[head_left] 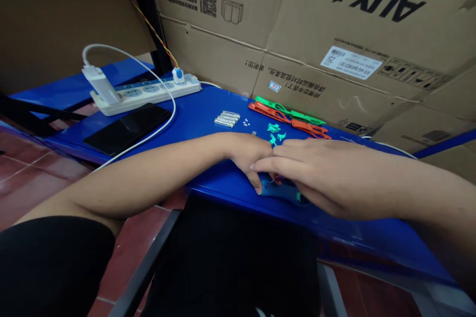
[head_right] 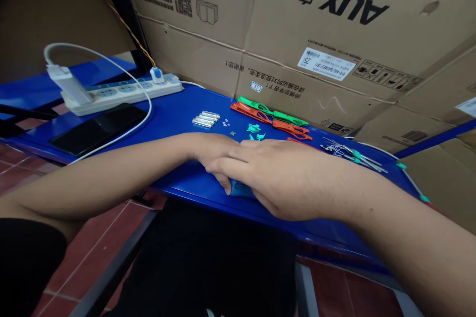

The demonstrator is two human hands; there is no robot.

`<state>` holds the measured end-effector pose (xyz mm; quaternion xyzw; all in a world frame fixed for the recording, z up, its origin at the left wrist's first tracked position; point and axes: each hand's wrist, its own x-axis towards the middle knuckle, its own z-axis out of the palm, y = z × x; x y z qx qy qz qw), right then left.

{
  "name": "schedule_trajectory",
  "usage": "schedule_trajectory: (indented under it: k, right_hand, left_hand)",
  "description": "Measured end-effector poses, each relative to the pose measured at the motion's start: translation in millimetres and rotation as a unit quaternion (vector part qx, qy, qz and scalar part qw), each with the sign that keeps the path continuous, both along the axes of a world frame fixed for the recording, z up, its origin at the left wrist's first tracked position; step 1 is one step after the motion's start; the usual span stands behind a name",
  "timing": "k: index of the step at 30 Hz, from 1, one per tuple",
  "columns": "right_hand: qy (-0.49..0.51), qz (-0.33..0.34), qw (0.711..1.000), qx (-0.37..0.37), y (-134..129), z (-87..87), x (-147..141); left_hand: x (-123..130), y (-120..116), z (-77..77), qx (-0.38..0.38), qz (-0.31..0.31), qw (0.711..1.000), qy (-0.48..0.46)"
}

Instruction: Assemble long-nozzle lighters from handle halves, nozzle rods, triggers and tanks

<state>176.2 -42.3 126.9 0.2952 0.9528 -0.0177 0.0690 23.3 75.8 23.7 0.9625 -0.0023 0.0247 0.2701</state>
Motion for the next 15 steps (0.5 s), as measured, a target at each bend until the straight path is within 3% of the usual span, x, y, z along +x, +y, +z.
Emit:
schedule_trajectory:
  k: [6, 10, 15]
  right_hand:
    - [-0.066, -0.031, 0.995, 0.067, 3.2, -5.3, -4.9]
    - [-0.038, -0.02, 0.999, 0.016, 3.0, -3.4, -4.9]
    - [-0.05, -0.046, 0.996, 0.065, 1.0, -2.3, 0.7]
  left_hand:
    - [1.4, 2.7, -3.5, 0.013, -0.023, 0.999, 0.027]
    - [0.3, 1.4, -3.9, -0.006, -0.021, 1.0, 0.003]
    - [-1.0, 0.2, -1.8, -0.032, -0.026, 0.999, 0.017]
